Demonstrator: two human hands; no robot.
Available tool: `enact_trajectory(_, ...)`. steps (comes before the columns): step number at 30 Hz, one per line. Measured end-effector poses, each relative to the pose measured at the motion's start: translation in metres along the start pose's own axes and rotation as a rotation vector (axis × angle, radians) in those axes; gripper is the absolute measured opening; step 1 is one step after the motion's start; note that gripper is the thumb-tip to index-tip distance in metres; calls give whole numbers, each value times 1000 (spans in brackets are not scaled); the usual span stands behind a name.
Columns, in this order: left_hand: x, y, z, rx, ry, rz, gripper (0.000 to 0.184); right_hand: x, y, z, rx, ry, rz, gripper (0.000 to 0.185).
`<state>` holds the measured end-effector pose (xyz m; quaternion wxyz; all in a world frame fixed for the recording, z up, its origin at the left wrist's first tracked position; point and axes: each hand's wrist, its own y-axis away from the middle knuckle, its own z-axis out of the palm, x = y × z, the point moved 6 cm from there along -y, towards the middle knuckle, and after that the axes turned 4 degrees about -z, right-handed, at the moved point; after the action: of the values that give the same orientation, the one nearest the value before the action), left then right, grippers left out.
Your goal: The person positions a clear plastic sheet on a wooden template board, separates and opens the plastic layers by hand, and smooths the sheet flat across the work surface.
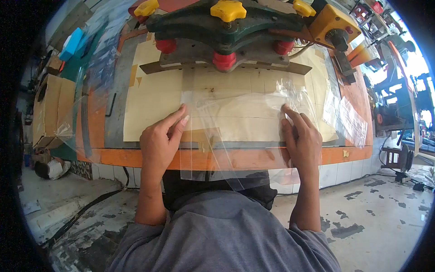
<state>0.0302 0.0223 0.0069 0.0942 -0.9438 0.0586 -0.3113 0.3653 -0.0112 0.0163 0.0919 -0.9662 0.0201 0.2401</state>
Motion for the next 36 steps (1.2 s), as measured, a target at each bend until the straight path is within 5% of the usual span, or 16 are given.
enact_trajectory(36,0,1,-1,13,2,31,33,-1,0,0,27,13,-16,32)
